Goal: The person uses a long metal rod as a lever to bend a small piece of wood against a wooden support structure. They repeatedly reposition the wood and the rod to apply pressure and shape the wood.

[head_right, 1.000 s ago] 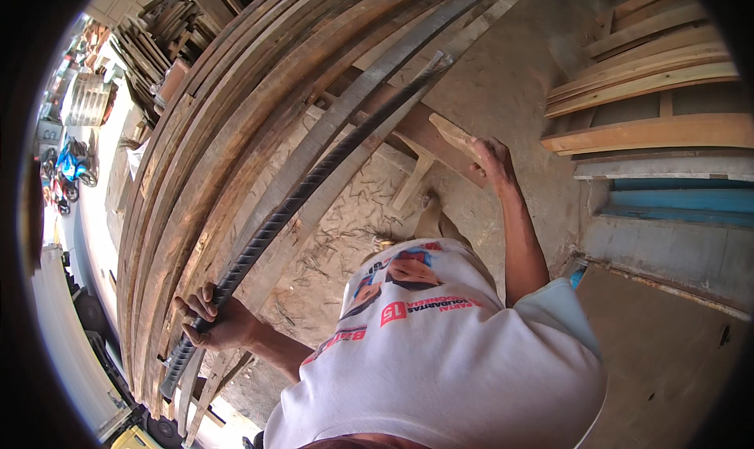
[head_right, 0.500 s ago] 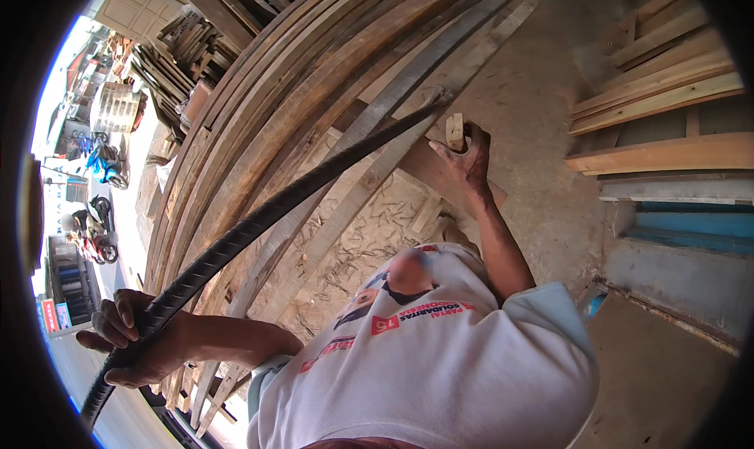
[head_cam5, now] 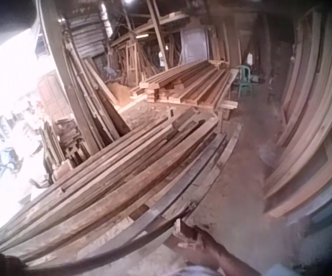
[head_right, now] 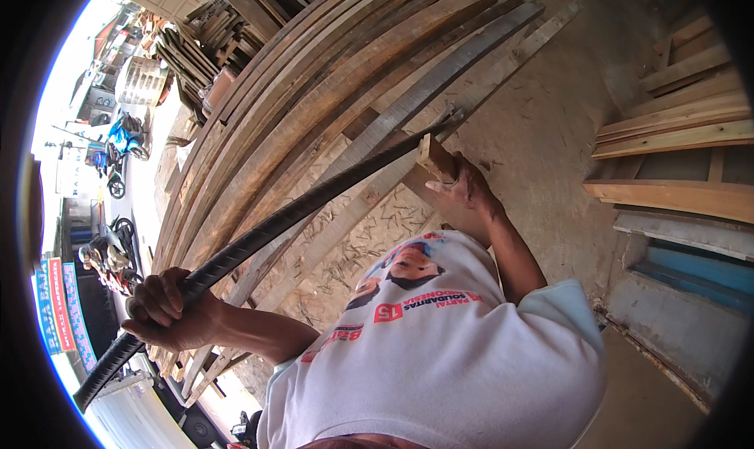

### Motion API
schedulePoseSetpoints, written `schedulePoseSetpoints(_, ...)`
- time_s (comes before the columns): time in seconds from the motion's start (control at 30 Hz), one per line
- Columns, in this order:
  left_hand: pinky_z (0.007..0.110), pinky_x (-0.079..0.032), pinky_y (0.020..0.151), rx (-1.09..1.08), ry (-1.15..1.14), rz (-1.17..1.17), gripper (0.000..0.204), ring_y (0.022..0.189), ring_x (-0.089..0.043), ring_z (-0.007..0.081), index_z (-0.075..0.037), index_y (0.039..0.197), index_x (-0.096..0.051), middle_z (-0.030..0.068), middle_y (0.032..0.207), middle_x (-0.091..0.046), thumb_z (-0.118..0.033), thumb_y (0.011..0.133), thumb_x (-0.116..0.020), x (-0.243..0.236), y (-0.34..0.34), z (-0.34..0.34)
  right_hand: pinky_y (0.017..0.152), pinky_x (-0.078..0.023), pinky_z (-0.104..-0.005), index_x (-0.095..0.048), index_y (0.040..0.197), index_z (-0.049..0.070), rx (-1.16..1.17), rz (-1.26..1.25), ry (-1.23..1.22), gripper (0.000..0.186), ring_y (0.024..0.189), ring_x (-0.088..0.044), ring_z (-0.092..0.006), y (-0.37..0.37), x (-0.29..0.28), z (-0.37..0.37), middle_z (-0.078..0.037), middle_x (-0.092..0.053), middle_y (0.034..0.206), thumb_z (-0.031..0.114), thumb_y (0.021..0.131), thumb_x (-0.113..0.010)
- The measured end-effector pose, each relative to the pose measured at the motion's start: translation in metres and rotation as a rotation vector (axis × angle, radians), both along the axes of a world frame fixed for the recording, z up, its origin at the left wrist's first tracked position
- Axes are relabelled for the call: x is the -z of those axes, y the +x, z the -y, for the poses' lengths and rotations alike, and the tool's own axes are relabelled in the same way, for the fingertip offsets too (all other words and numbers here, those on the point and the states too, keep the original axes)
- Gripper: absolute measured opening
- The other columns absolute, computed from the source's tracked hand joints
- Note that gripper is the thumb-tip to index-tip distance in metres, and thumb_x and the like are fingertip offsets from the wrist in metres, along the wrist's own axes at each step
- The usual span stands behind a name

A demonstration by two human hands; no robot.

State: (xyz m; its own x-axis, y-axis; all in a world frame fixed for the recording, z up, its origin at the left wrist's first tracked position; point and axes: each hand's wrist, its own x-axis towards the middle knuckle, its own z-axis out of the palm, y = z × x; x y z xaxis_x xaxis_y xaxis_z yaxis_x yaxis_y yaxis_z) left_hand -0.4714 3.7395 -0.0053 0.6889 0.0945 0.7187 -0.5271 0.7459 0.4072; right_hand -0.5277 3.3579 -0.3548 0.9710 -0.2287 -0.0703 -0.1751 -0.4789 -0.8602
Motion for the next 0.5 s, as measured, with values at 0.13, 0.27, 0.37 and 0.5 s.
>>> schedulePoseSetpoints(0.13,0.019,-0.041,0.048,-0.008,0.040,0.032,0.042,0.050,-0.035,0.0050,-0.016,0.071,-0.040,-0.0059,0.058,-0.033,-0.034,0.105,-0.056,-0.016,0.009,0.012,0.093,-0.051,-0.0468,-0.049,0.126,-0.001,0.004,0.003,-0.203,0.074,0.111,-0.062,-0.0404,-0.021,-0.010,0.003,-0.027,-0.060,0.120,0.047,0.079,-0.079)
schedulePoseSetpoints(0.27,0.020,-0.040,0.052,0.057,0.139,0.024,0.050,0.052,-0.035,0.0055,-0.020,0.063,-0.033,-0.0075,0.057,-0.029,-0.033,0.103,-0.059,-0.039,0.019,0.029,0.094,-0.051,-0.0485,-0.045,0.130,-0.002,-0.081,-0.041,-0.305,0.076,0.114,-0.059,-0.0428,-0.036,0.012,0.006,-0.029,-0.055,0.125,0.044,0.079,-0.077)
schedulePoseSetpoints(0.37,0.021,-0.038,0.053,0.106,0.191,0.042,0.051,0.054,-0.035,0.0061,-0.020,0.062,-0.033,-0.0078,0.057,-0.029,-0.036,0.103,-0.059,-0.057,0.024,0.043,0.093,-0.051,-0.0489,-0.045,0.129,-0.002,-0.002,-0.039,-0.275,0.076,0.113,-0.059,-0.0431,-0.027,0.027,-0.005,-0.029,-0.056,0.123,0.044,0.079,-0.077)
schedulePoseSetpoints(0.5,0.020,-0.038,0.053,0.016,0.222,0.093,0.049,0.055,-0.033,0.0058,-0.019,0.065,-0.033,-0.0076,0.058,-0.028,-0.034,0.103,-0.060,-0.070,0.022,0.072,0.089,-0.053,-0.0490,-0.049,0.127,-0.003,0.131,-0.018,-0.257,0.075,0.107,-0.063,-0.0430,0.003,0.015,-0.008,-0.027,-0.059,0.117,0.049,0.080,-0.076)
